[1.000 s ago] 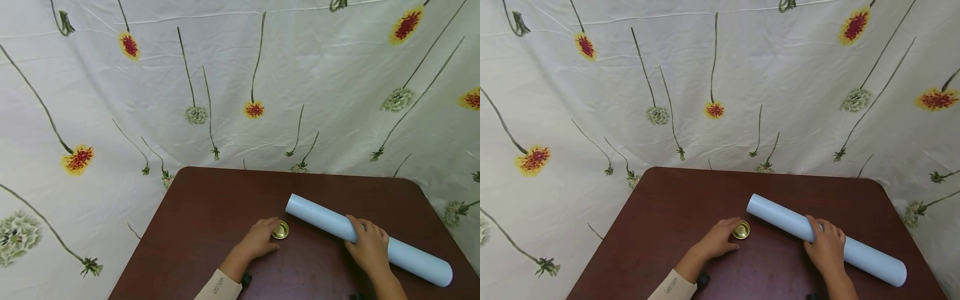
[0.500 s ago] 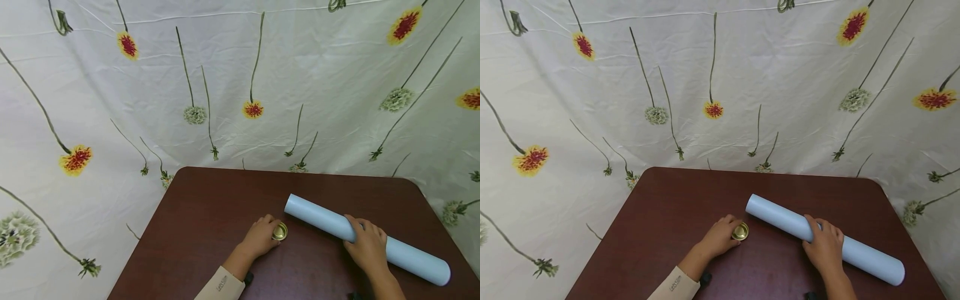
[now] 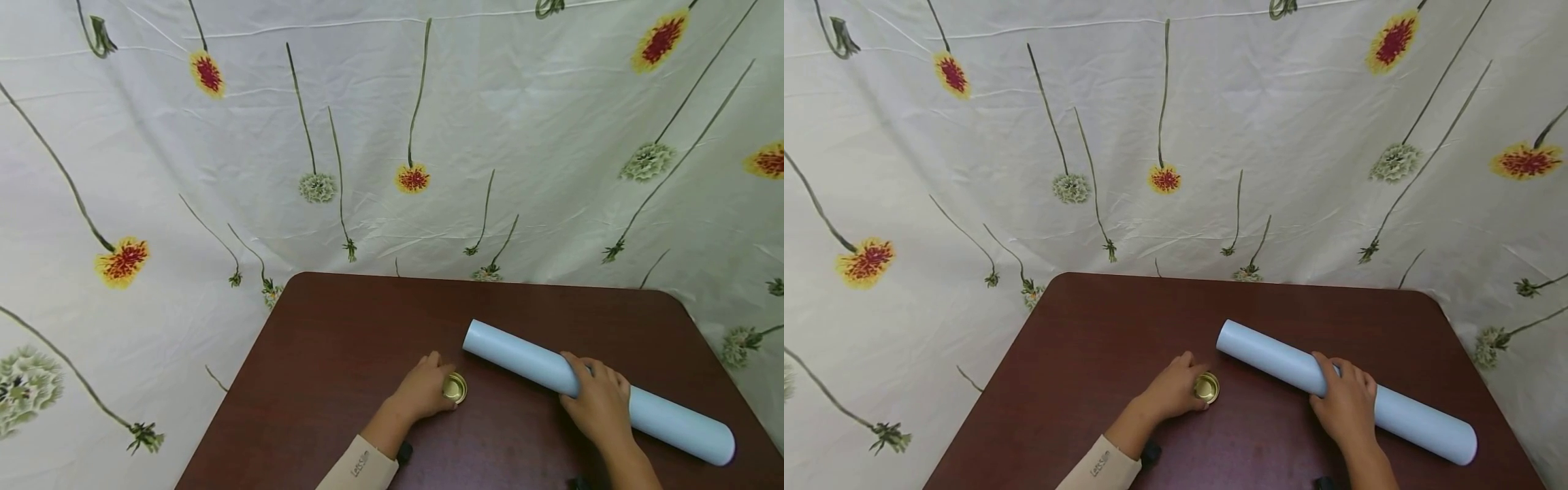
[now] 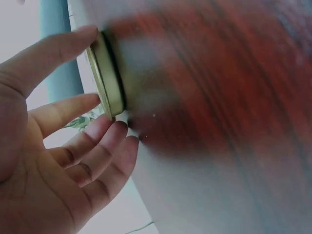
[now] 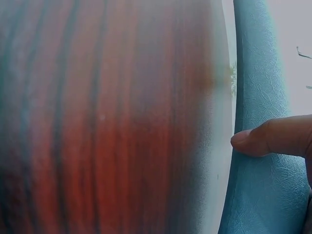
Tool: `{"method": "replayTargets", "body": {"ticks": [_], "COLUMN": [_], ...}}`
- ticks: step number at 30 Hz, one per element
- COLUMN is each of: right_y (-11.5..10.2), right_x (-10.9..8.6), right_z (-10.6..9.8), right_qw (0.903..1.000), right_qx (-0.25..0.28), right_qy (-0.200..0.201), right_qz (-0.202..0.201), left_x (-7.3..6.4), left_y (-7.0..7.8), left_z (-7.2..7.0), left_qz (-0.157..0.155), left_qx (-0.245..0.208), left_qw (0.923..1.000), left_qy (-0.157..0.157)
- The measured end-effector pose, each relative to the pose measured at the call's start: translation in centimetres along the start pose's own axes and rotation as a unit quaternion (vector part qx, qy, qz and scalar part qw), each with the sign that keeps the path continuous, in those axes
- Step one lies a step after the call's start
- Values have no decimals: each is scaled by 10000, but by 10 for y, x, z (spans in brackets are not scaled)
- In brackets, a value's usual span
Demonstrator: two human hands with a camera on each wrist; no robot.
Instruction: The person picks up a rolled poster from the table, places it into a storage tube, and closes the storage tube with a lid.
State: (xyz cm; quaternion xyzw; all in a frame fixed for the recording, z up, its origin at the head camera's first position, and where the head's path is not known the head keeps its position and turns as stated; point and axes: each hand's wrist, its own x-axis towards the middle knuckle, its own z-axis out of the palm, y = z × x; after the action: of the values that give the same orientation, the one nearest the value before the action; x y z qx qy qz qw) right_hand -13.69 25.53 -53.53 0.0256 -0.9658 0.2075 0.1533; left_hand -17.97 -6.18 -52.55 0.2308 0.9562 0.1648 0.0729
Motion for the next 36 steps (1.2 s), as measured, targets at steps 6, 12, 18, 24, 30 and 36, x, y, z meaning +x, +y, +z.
{"method": "replayTargets", "body": {"ticks": [6,12,18,24,30,36], "right_y": [0,-1,-2,-3,-4,-6], "right_x": [0,1,1,1,0,0], "right_z": [0,1,2,1,1,1], "right_qw": [10000,9999,9997,9996,9991,9982], "right_qx": [11,62,68,85,97,97], "right_qy": [15,120,200,235,360,477], "right_qz": [-26,-85,-144,-164,-222,-347], "left_x": [-2,-5,-7,-11,-13,-15], "left_y": [-4,-11,-19,-22,-25,-31], "left_z": [1,1,-1,-7,-7,-7], "left_qz": [-30,-43,-163,-220,-248,-282], "left_qx": [-246,-979,-1648,-2095,-2466,-2822], "left_qw": [9996,9948,9858,9775,9683,9564], "left_qy": [-163,-271,-270,-88,303,697]}}
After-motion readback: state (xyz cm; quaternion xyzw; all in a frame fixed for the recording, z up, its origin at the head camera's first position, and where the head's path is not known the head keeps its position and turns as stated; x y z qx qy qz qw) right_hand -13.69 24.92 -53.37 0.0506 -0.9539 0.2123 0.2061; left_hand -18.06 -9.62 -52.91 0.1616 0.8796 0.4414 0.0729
